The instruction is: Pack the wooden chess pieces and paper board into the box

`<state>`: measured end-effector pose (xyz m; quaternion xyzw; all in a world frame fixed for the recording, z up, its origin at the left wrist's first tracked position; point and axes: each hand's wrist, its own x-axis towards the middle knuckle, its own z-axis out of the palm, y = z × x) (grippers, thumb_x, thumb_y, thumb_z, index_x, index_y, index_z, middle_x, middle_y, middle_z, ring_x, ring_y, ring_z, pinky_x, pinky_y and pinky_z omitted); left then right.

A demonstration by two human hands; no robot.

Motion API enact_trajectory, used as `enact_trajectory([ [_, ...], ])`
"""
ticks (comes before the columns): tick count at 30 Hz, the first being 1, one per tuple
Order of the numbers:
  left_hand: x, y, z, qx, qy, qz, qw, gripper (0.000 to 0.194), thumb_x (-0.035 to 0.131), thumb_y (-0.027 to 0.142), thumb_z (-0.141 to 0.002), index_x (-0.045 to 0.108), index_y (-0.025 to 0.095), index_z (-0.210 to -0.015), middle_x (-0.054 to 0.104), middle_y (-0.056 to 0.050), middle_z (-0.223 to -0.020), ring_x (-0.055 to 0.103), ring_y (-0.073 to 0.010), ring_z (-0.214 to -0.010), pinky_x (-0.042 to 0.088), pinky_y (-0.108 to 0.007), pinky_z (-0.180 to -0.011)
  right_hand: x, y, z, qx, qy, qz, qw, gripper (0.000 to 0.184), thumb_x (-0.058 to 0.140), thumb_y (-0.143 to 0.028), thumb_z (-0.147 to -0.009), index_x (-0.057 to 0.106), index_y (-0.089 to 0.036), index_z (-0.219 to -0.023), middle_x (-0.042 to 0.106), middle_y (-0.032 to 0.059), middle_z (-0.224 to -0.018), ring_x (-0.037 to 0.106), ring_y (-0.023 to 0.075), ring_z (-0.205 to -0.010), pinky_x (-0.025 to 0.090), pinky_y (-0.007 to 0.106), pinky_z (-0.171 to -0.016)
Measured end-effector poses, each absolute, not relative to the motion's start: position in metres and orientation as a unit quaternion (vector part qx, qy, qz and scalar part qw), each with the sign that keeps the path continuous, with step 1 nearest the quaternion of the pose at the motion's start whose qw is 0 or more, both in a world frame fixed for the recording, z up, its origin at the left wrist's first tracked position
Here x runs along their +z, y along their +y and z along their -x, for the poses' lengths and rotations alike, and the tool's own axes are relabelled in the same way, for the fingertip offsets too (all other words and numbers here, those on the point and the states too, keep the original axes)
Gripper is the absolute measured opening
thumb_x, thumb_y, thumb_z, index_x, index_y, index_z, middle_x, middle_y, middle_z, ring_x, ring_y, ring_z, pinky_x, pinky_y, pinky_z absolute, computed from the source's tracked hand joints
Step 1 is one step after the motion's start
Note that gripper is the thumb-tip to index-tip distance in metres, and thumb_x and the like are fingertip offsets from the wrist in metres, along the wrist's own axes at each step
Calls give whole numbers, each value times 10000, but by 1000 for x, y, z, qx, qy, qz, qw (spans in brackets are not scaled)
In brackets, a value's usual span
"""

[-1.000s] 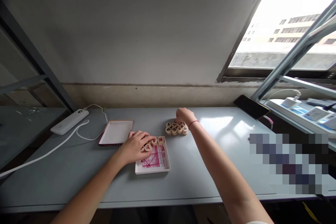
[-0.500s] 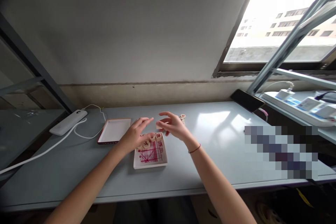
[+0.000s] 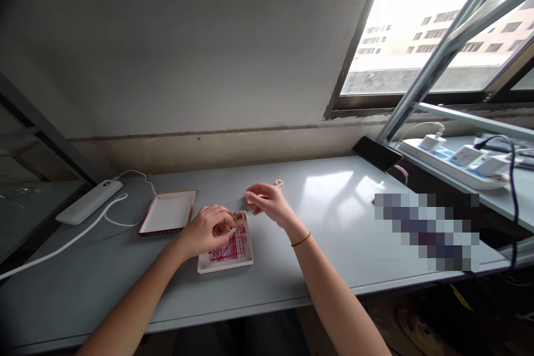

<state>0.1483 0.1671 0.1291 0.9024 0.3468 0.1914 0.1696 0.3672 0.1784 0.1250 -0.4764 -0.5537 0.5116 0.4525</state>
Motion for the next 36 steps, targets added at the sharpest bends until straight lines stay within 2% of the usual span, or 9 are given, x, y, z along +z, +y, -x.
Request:
enact_trajectory([
  [3,126,166,-148,147,334,-921,136,41,589,199,-763,606,225,-790,660,9,-900,557,-187,-943,364,-366,-882,125,177,-367,485,-606,457,434,374,674,-486,-739,641,-150,-900,623,55,-841,621,149,-724,561,267,-587],
  [6,125,166,-148,136,329,-928,109,109,608,184,-735,626,239,-828,635,-6,-1024,535,-203,-988,348,-376,-891,125,173,-361,401,-685,425,434,263,628,-377,-795,649,-174,-960,575,84,-1032,596,128,-756,560,281,-657],
  [8,126,166,-146,145,333,-926,103,189,630,209,-715,631,253,-898,597,-25,-1097,516,-222,-1024,359,-374,-894,124,168,-357,332,-748,393,420,198,593,-272,-806,652,-193,-977,553,84,-1070,582,132,-795,548,288,-700],
  [14,127,171,-138,155,359,-914,110,345,690,303,-650,575,235,-968,564,-46,-1127,495,-249,-1059,391,-371,-902,127,156,-346,204,-851,376,305,255,589,-90,-693,604,-205,-920,571,19,-814,522,139,-711,469,266,-638],
  [18,122,174,-134,145,375,-907,125,506,709,345,-644,526,242,-1105,562,-53,-1192,480,-265,-1131,379,-386,-943,127,155,-341,155,-875,379,257,150,630,-110,-681,585,-190,-799,588,22,-782,514,160,-730,448,280,-659],
  [23,116,176,-133,99,389,-901,165,708,683,379,-683,407,234,-1319,527,-62,-1317,470,-267,-1201,349,-409,-1003,119,156,-335,102,-906,352,210,59,641,-172,-743,609,-189,-790,601,43,-815,519,169,-754,446,290,-689],
  [29,113,178,-133,87,394,-895,192,695,658,329,-704,400,240,-1343,530,-50,-1337,473,-251,-1213,343,-389,-1024,112,155,-330,45,-903,376,200,59,628,-171,-770,600,-178,-821,572,64,-848,515,178,-758,445,289,-659],
  [31,112,178,-134,88,401,-890,198,672,656,323,-709,414,244,-1331,531,-52,-1331,478,-253,-1207,353,-390,-1016,114,154,-330,60,-899,380,209,74,633,-196,-777,597,-180,-840,568,60,-843,519,176,-752,446,285,-647],
  [36,115,174,-139,78,409,-888,198,657,664,376,-726,422,264,-1327,555,-52,-1266,487,-268,-1174,380,-406,-979,118,167,-352,146,-846,427,285,268,616,-278,-803,583,-207,-1059,581,61,-948,554,155,-738,478,278,-650],
])
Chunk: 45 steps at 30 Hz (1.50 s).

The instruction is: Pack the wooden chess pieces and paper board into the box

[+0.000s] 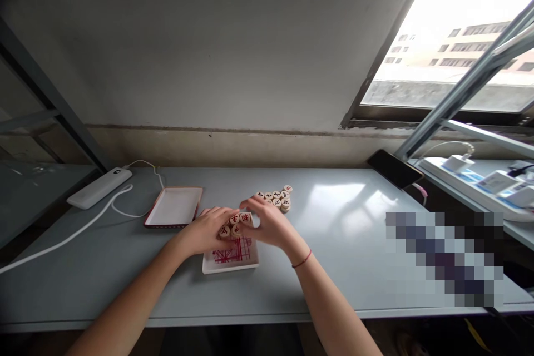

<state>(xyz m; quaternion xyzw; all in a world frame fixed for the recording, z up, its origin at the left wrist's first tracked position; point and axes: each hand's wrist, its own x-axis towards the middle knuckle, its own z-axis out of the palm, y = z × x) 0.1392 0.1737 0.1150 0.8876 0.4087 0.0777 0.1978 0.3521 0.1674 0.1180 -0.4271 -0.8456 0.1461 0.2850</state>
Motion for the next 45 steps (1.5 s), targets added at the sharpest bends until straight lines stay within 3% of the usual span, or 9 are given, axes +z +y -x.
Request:
enact_trajectory([
  [5,120,167,-145,75,401,-897,173,562,595,373,-810,419,340,-1342,541,-37,-1234,489,-253,-1132,385,-406,-955,102,208,-409,13,-730,581,360,326,412,-151,-856,658,-198,-1065,551,134,-1130,563,231,-909,488,407,-809],
  [10,120,165,-145,71,394,-904,148,449,570,333,-831,497,364,-1272,550,-31,-1176,496,-247,-1081,404,-394,-920,84,230,-447,47,-731,638,238,684,345,79,-635,689,-300,-1090,482,38,-1347,439,267,-1189,427,430,-959],
  [13,118,166,-146,74,394,-904,148,451,571,333,-826,502,358,-1271,550,-30,-1169,494,-244,-1073,404,-395,-924,79,231,-449,75,-733,651,183,720,371,91,-589,690,-301,-1102,461,20,-1389,421,281,-1221,411,423,-985],
  [19,115,167,-145,82,399,-901,152,460,574,343,-820,502,372,-1273,554,-21,-1168,490,-244,-1085,403,-395,-936,76,233,-453,76,-757,623,181,629,391,88,-603,700,-200,-1068,587,85,-1256,546,232,-1130,419,342,-986],
  [26,113,168,-144,87,397,-901,154,452,586,336,-821,510,379,-1264,548,-21,-1182,492,-245,-1096,415,-412,-946,82,226,-462,97,-743,633,196,445,429,60,-671,716,-148,-940,680,105,-1037,642,191,-909,497,253,-806],
  [30,110,170,-143,119,390,-904,131,596,656,342,-789,427,410,-1335,441,-37,-1340,426,-283,-1205,408,-467,-979,92,216,-456,100,-667,675,298,269,504,-67,-765,707,-159,-917,691,102,-965,646,192,-838,510,301,-790],
  [33,109,172,-146,197,370,-903,90,691,651,394,-807,306,420,-1405,366,-56,-1413,367,-297,-1271,383,-487,-1012,103,205,-431,210,-613,631,427,271,609,-291,-792,665,-156,-1021,695,100,-916,652,197,-801,537,325,-739],
  [37,110,170,-152,279,366,-883,92,702,541,454,-874,164,369,-1460,457,-70,-1343,444,-250,-1228,410,-427,-1009,116,187,-382,437,-632,460,446,422,689,-437,-736,620,-151,-1038,682,103,-944,658,189,-778,553,310,-668],
  [45,112,170,-155,306,362,-867,155,400,427,390,-947,443,265,-1327,613,-53,-1142,584,-190,-1059,487,-337,-907,110,177,-353,518,-652,367,414,371,742,-427,-702,624,-157,-928,648,29,-749,635,154,-690,536,288,-641],
])
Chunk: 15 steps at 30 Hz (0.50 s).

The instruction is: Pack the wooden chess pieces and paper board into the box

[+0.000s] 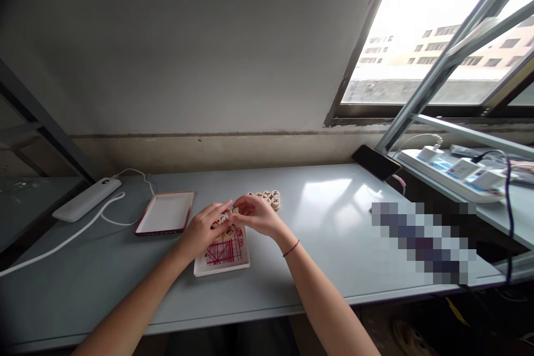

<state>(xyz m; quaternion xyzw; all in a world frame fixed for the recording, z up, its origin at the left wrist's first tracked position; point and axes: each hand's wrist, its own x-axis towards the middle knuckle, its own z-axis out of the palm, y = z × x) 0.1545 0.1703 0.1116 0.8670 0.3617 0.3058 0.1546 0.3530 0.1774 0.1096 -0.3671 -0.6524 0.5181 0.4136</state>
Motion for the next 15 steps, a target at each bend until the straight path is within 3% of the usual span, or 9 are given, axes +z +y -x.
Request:
enact_trajectory([
  [5,115,169,-155,312,373,-860,157,295,497,335,-912,543,233,-1185,624,-55,-1124,580,-194,-1049,463,-334,-908,112,178,-356,509,-659,370,413,375,742,-432,-701,634,-158,-934,651,35,-774,622,145,-689,528,278,-633],
  [10,123,161,-160,260,338,-895,130,138,568,241,-815,622,235,-942,655,-23,-1006,582,-192,-985,399,-352,-923,119,180,-366,501,-601,391,485,373,737,-455,-693,621,-170,-904,651,40,-838,586,121,-671,515,269,-616],
  [15,124,155,-163,156,300,-932,131,118,591,222,-783,644,256,-883,689,0,-982,503,-231,-1131,314,-396,-976,121,179,-367,496,-603,402,479,344,724,-446,-712,614,-174,-892,647,47,-864,594,129,-693,518,270,-621],
])
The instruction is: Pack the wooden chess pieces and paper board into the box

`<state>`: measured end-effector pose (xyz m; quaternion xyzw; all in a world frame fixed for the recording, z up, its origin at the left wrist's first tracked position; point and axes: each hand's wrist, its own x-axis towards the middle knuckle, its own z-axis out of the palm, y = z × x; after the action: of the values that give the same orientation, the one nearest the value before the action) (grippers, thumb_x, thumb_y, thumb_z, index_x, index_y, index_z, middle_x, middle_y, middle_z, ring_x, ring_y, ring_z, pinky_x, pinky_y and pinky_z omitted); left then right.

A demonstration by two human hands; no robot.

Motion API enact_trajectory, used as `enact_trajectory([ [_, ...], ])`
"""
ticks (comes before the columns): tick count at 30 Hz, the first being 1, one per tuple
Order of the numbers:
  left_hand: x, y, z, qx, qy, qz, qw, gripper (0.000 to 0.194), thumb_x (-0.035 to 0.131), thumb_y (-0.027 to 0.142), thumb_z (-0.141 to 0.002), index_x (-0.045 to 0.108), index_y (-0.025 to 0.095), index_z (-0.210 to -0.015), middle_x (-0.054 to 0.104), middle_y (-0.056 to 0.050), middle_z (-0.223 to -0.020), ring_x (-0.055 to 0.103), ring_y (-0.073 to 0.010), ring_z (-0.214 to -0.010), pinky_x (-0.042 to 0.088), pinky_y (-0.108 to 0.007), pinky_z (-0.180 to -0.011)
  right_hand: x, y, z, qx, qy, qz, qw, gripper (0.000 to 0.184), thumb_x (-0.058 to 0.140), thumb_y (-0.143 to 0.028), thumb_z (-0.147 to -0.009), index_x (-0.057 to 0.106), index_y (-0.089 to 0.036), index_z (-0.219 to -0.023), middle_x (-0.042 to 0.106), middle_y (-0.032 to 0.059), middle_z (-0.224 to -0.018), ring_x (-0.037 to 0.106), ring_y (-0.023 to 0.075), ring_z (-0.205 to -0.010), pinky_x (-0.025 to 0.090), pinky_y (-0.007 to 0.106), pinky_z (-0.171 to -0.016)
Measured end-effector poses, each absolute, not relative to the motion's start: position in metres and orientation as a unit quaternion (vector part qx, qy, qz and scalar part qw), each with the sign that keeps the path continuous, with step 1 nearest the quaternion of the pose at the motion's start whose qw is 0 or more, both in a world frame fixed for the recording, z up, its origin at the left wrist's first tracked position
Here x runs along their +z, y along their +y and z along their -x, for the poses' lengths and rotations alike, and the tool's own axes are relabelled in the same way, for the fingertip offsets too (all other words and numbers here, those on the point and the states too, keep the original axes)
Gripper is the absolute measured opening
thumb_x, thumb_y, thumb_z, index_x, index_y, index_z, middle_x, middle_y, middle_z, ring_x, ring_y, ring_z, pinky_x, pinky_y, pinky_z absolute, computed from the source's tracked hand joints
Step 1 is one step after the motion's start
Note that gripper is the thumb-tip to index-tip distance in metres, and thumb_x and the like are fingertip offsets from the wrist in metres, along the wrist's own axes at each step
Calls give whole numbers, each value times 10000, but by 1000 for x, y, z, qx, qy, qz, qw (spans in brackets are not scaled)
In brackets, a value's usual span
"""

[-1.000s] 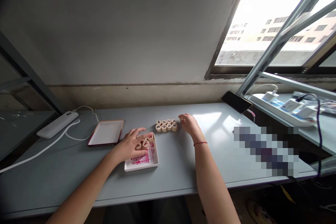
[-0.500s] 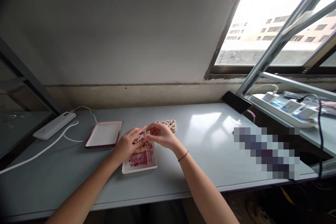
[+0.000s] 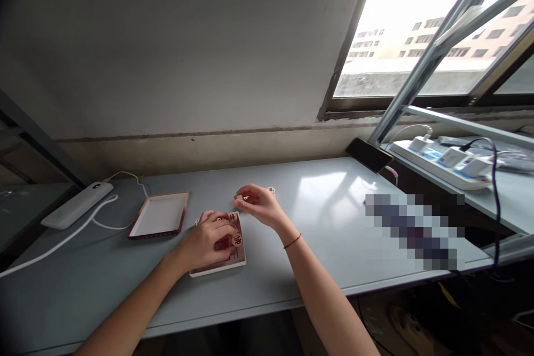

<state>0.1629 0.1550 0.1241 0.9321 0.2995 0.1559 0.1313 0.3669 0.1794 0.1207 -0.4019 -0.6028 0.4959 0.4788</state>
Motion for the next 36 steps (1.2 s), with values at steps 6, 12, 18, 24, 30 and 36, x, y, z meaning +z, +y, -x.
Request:
enact_trajectory([
  [6,118,157,-164,137,309,-937,93,111,569,201,-834,624,244,-921,662,-24,-1051,495,-225,-1095,346,-391,-921,122,175,-364,414,-707,412,398,314,682,-440,-749,644,-187,-930,613,52,-902,581,128,-698,524,272,-628],
  [12,108,163,-164,170,371,-911,55,163,589,310,-841,560,199,-956,599,-72,-1064,513,-241,-1023,407,-383,-847,132,166,-370,334,-792,412,302,209,698,-336,-733,596,-194,-848,560,-6,-751,521,108,-652,446,221,-565],
  [18,107,165,-160,164,402,-897,78,340,654,321,-778,541,214,-1081,584,-74,-1131,507,-257,-1086,417,-404,-901,128,161,-359,193,-858,429,207,198,738,-224,-653,548,-187,-693,544,-19,-731,463,103,-622,364,220,-560],
  [24,107,168,-152,152,407,-897,88,548,656,326,-751,476,252,-1264,528,-95,-1259,453,-290,-1179,387,-455,-974,126,161,-349,158,-873,422,187,194,741,-209,-666,549,-187,-681,560,-6,-762,509,128,-676,382,228,-594],
  [30,104,172,-146,132,414,-894,109,639,656,326,-734,424,282,-1327,498,-78,-1313,430,-294,-1216,384,-458,-988,126,159,-348,126,-876,426,187,177,725,-204,-681,551,-179,-661,528,18,-860,479,109,-637,360,229,-553],
  [36,107,171,-145,103,413,-891,157,631,616,268,-761,396,276,-1353,517,-68,-1296,438,-269,-1210,387,-430,-990,122,160,-349,129,-867,443,187,193,715,-233,-694,528,-184,-686,497,5,-800,449,107,-609,348,226,-532],
])
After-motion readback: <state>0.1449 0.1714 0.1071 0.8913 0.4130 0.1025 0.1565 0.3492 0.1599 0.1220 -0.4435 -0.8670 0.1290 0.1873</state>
